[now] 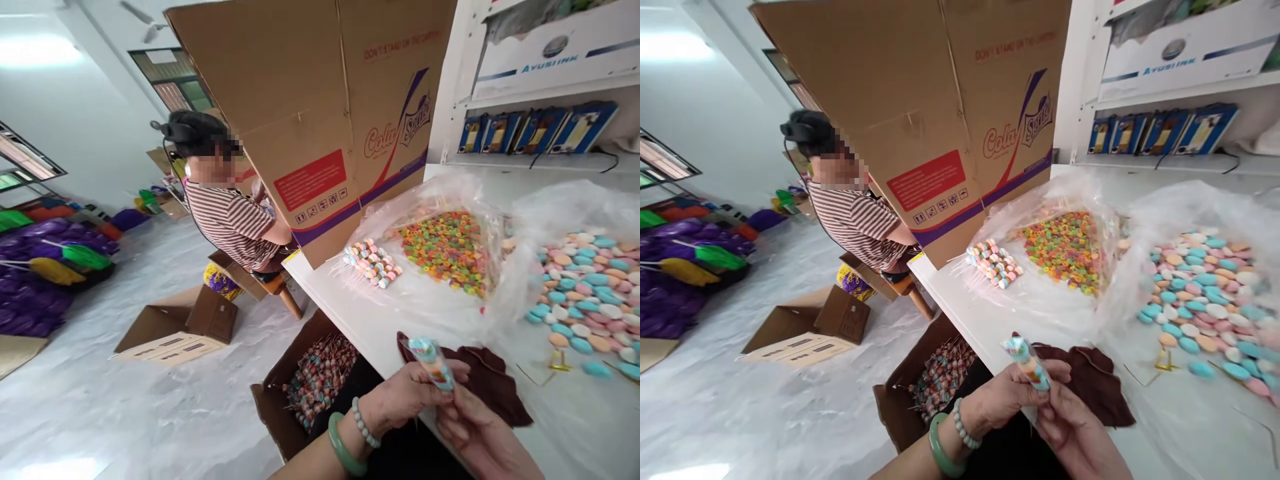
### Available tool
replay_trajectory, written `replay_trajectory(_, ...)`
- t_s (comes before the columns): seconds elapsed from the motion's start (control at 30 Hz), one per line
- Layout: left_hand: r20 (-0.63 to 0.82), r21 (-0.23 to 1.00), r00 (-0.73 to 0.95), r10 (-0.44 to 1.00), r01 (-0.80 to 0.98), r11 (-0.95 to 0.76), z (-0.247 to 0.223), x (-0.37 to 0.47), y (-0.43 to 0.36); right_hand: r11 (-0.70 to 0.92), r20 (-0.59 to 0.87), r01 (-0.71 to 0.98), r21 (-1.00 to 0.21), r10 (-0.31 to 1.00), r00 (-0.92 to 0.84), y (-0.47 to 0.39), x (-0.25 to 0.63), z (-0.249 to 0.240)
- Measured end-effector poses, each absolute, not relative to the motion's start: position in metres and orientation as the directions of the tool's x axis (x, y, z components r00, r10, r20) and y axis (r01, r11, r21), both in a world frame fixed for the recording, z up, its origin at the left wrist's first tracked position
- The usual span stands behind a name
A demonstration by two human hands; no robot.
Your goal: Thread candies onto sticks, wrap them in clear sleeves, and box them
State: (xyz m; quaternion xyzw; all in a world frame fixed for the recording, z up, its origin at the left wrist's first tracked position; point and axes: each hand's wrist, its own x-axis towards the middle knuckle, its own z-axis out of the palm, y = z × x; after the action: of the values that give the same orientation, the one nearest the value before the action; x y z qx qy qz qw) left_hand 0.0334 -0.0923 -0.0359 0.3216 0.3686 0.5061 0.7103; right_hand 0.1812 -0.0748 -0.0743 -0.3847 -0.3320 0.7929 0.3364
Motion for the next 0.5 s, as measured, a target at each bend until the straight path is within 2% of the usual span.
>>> replay_trajectory(0.07, -0.203, 0.866, 0.095, 0.975, -0.446, 0.224, -0.033, 0.029, -0.094, -0.361, -0.302, -0.141, -0.922, 0.898, -0.319, -0.077, 0.183, -0.058)
replay_trajectory(0.13, -0.209, 0.903, 0.035, 0.977, -0.376, 0.207, -0.033, 0.029, -0.098, -0.214, -0.194, -0.112, -0.970, 0.966, -0.171, -0.083, 0.179, -0.038)
replay_trajectory(0.17, -0.223, 0.906, 0.102, 0.969, -0.344, 0.245, -0.035, 0.030, -0.100, -0.209, -0.179, -0.165, -0.964, 0.967, -0.180, -0.085, 0.176, -0.031)
replay_trajectory(0.23, -0.279, 0.892, 0.284, 0.917, -0.277, 0.357, -0.044, 0.035, -0.100, -0.344, -0.265, -0.234, -0.909, 0.913, -0.310, -0.083, 0.167, -0.027)
replay_trajectory(0.27, -0.334, 0.875, 0.301, 0.893, -0.254, 0.413, -0.049, 0.038, -0.100, -0.399, -0.315, -0.284, -0.872, 0.901, -0.297, -0.079, 0.164, -0.029)
replay_trajectory(0.33, -0.397, 0.894, 0.183, 0.899, -0.144, 0.424, -0.061, 0.046, -0.098, -0.370, -0.344, -0.422, -0.828, 0.929, -0.139, -0.070, 0.162, -0.039)
replay_trajectory(0.37, -0.342, 0.937, 0.055, 0.938, -0.056, 0.345, -0.065, 0.050, -0.098, -0.358, -0.370, -0.473, -0.805, 0.926, -0.070, -0.067, 0.163, -0.044)
replay_trajectory(0.43, -0.099, 0.980, -0.146, 0.984, 0.155, 0.122, -0.072, 0.055, -0.099, -0.345, -0.402, -0.529, -0.775, 0.916, -0.009, -0.063, 0.166, -0.049)
replay_trajectory(0.5, 0.141, 0.940, -0.204, 0.969, 0.335, -0.067, -0.075, 0.056, -0.099, -0.340, -0.358, -0.484, -0.806, 0.932, -0.058, -0.060, 0.174, -0.048)
